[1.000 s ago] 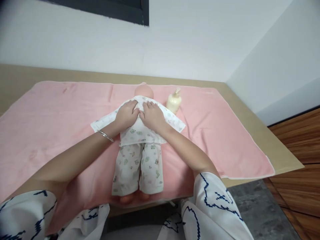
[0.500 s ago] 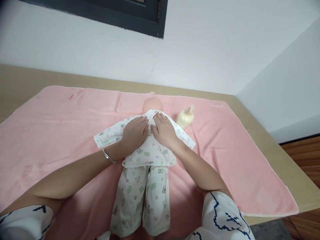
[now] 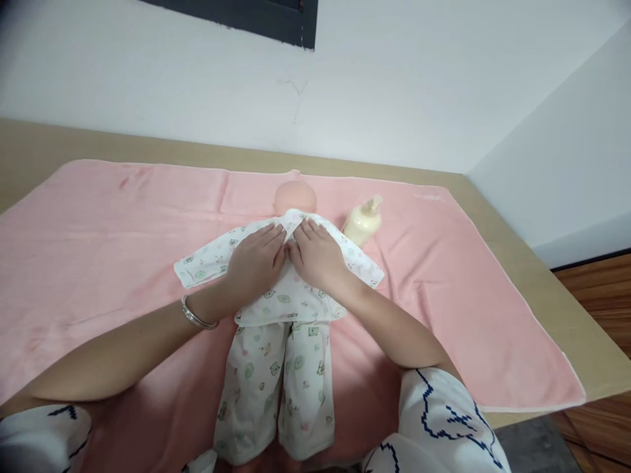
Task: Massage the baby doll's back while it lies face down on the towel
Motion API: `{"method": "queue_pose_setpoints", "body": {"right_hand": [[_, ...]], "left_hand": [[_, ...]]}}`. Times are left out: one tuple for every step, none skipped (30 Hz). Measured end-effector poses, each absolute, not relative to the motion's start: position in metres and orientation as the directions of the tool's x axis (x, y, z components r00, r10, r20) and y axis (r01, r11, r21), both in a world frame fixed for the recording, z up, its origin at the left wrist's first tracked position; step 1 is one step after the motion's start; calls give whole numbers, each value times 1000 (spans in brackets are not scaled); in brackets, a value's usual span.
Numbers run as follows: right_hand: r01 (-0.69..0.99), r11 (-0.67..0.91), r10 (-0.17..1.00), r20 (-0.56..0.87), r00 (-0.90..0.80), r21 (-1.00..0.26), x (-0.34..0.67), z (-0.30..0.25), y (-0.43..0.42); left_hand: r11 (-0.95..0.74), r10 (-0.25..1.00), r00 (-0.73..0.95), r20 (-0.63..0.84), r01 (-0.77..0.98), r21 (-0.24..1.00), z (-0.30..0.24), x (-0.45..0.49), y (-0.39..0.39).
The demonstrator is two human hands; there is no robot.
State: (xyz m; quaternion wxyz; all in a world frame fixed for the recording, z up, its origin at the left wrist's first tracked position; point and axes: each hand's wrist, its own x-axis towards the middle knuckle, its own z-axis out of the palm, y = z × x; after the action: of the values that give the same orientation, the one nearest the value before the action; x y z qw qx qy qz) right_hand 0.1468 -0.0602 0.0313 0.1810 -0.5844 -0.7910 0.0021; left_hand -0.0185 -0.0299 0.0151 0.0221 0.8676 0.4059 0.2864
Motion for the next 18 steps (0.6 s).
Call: {"method": "queue_pose_setpoints", "body": {"right_hand": [[919, 325, 923, 288, -256, -225, 150, 29, -54], [915, 332, 920, 293, -260, -230, 152, 28, -50], [914, 333, 919, 297, -259, -232, 152, 26, -49], [916, 326, 920, 300, -251, -233, 151, 25, -50], [921, 313, 923, 302, -238, -232, 148, 24, -53], [927, 298, 927, 303, -223, -229, 144, 24, -58], [932, 286, 929, 305, -212, -224, 139, 25, -65], [936, 278, 929, 307, -205, -217, 134, 26, -71], [938, 276, 929, 308, -205, -210, 131, 28, -77], [937, 283, 929, 303, -214, -207, 129, 29, -81], [932, 293, 929, 295, -225, -211, 129, 31, -82], [926, 305, 929, 283, -237, -224, 131, 32, -81], [918, 315, 930, 270, -248, -242, 134, 33, -77], [909, 323, 931, 259, -256, -262, 139, 33, -71], [902, 329, 932, 250, -262, -280, 144, 33, -64], [897, 331, 933, 244, -265, -294, 149, 32, -57], [895, 330, 934, 242, -264, -300, 153, 31, -50], [897, 326, 935, 242, -260, -299, 155, 30, -46]], "left_hand": [[-669, 718, 503, 480, 690, 276, 14, -17, -34], [-666, 721, 497, 483, 690, 284, 14, -17, -35], [-665, 721, 491, 488, 689, 290, 13, -17, -35], [-666, 720, 490, 491, 687, 291, 13, -17, -32], [-665, 721, 490, 491, 688, 290, 13, -18, -27], [-663, 724, 492, 484, 690, 291, 14, -19, -21], [-660, 730, 496, 470, 691, 296, 15, -20, -15], [-655, 739, 500, 451, 691, 306, 16, -21, -10], [-651, 746, 506, 432, 691, 315, 17, -22, -7], [-645, 753, 507, 420, 694, 319, 18, -22, -6], [-639, 757, 502, 418, 701, 316, 18, -22, -8], [-633, 759, 493, 424, 710, 308, 18, -21, -12], [-629, 759, 484, 435, 720, 295, 18, -19, -19], [-628, 755, 482, 444, 726, 280, 18, -17, -26], [-632, 750, 486, 449, 727, 268, 17, -16, -34], [-638, 744, 495, 449, 724, 261, 17, -15, -40], [-649, 738, 508, 445, 717, 257, 16, -14, -45], [-659, 731, 520, 441, 707, 258, 16, -14, -48]]}}
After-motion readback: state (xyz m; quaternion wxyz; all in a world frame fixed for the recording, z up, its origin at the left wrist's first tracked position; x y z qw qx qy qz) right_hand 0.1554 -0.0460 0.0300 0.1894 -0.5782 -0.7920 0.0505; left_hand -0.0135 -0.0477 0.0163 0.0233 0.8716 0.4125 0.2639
